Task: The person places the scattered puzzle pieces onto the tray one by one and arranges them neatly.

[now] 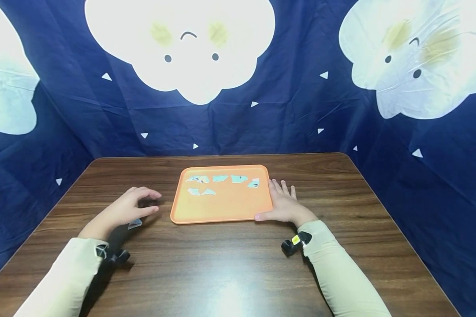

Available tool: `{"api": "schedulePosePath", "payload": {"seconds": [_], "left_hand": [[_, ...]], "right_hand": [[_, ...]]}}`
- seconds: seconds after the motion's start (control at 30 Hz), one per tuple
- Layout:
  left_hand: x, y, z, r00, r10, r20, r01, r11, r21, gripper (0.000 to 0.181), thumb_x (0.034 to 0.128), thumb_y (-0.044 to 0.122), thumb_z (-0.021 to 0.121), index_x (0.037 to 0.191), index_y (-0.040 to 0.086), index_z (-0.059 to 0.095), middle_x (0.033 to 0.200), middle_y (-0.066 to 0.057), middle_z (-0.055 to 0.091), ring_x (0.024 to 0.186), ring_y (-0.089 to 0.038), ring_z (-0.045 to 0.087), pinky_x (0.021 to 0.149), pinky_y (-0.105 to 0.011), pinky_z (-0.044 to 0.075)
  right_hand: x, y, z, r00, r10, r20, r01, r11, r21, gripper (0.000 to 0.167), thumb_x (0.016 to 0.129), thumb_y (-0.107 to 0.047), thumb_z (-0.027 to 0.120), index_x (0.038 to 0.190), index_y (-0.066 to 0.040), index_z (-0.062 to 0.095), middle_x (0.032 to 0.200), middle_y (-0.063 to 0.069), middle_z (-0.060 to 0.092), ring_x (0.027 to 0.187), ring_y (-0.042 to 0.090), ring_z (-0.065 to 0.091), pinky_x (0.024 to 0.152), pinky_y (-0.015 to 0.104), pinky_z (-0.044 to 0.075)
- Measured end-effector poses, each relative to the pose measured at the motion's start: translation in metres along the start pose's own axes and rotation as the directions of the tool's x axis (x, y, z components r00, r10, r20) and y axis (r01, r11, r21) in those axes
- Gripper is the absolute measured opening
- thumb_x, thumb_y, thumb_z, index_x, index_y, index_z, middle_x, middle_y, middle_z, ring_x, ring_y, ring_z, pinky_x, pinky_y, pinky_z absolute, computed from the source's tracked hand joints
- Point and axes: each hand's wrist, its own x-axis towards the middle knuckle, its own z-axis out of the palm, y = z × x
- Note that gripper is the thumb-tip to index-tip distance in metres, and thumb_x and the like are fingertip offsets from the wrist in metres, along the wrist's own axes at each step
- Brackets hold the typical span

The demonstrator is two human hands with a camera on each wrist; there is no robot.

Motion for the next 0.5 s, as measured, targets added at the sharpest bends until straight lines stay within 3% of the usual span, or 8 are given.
{"api": "schedulePosePath", "payload": {"seconds": [0.17,0.37,0.5], "left_hand": [[-0.027,-0.015,0.002,0.996,0.034,-0.085,-0.037,0.999,-0.039,0.036,0.0826,0.022,0.083,0.113,0.006,0.071,0.109,-0.008,0.071,0.105,-0.031,0.056,0.092,-0.047,0.038],[-0.048,-0.027,0.005,0.997,-0.011,-0.081,0.006,0.998,-0.064,0.042,0.0806,0.028,0.085,0.116,0.011,0.071,0.115,-0.007,0.068,0.111,-0.033,0.051,0.093,-0.049,0.035],[-0.059,-0.033,0.007,0.992,-0.004,-0.123,-0.006,0.997,-0.079,0.042,0.0782,0.026,0.088,0.115,0.013,0.071,0.117,-0.006,0.066,0.112,-0.031,0.048,0.092,-0.048,0.034]], "right_hand": [[0.001,0.000,0.001,1.000,-0.001,0.003,0.001,1.000,-0.005,0.136,0.072,-0.078,0.069,0.162,-0.005,-0.003,0.168,0.019,-0.001,0.152,0.044,-0.009,0.115,0.066,-0.009],[0.000,0.000,0.001,1.000,-0.001,0.005,0.001,1.000,0.000,0.135,0.073,-0.077,0.069,0.161,-0.004,-0.002,0.168,0.020,-0.001,0.152,0.044,-0.008,0.115,0.066,-0.009],[-0.001,-0.002,0.000,1.000,-0.003,0.003,0.003,1.000,0.002,0.135,0.073,-0.076,0.070,0.161,-0.003,-0.001,0.168,0.020,0.000,0.152,0.045,-0.007,0.115,0.066,-0.009]]}}
